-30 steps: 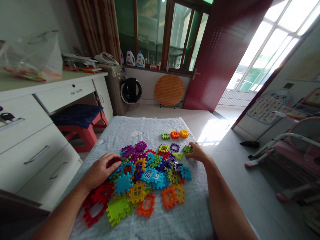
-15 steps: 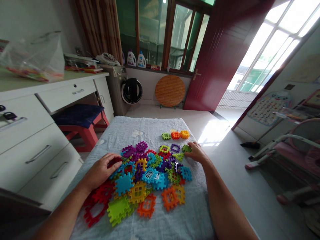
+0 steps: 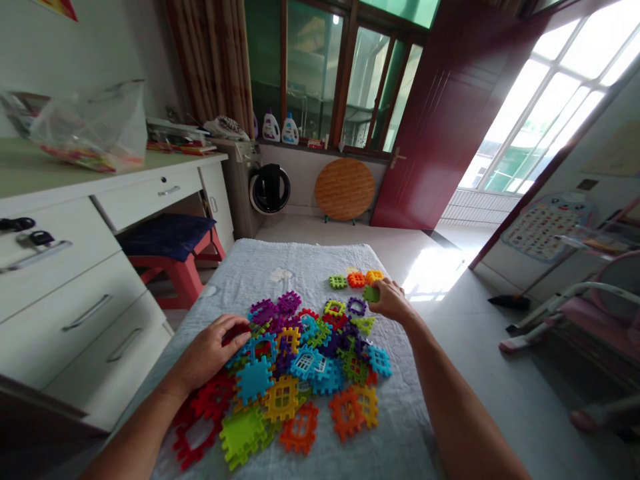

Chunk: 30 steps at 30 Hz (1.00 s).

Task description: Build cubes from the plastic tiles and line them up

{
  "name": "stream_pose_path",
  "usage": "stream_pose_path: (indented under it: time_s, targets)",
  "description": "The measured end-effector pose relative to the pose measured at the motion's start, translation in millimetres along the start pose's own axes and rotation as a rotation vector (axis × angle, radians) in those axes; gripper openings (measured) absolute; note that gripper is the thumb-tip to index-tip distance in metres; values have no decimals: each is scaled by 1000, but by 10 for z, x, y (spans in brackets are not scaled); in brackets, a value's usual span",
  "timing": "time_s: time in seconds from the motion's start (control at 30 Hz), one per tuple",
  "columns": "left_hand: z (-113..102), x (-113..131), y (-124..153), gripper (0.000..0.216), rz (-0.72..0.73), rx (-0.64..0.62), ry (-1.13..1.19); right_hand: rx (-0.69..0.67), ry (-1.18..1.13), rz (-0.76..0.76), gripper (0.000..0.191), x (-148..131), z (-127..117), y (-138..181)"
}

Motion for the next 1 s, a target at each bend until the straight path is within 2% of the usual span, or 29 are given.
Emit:
stream_pose_path:
  time_s: [0.1, 0.27, 0.43, 0.7, 0.9, 1.0]
  targets:
    - [-3, 9, 3, 36, 4, 0, 1, 55, -47, -155, 47, -301, -97, -252]
    - [-10, 34, 14, 35, 4, 11, -4, -38, -4, -247, 49, -610, 16, -689]
    - [-12, 50, 14, 34, -25, -4, 5, -137, 45, -267, 52, -620, 175, -944]
    - [-14, 75, 9, 34, -32, -12, 17, -195, 114, -277, 52, -619, 293, -1019]
    - [-15, 65, 15, 33, -27, -11, 12, -219, 170, -311, 80, -645, 264, -1086]
    - [-15, 63, 19, 33, -30, -14, 7, -262, 207, -363, 80, -696, 305, -1129]
Point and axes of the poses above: each hand's wrist, its own y-axis away from the middle knuckle, its own z-axis out of the palm, x = y × z, the point moved 2 cm from there along -y, towards the middle knuckle, and after that the axes turned 4 degrees about y, right-handed, at the moved point
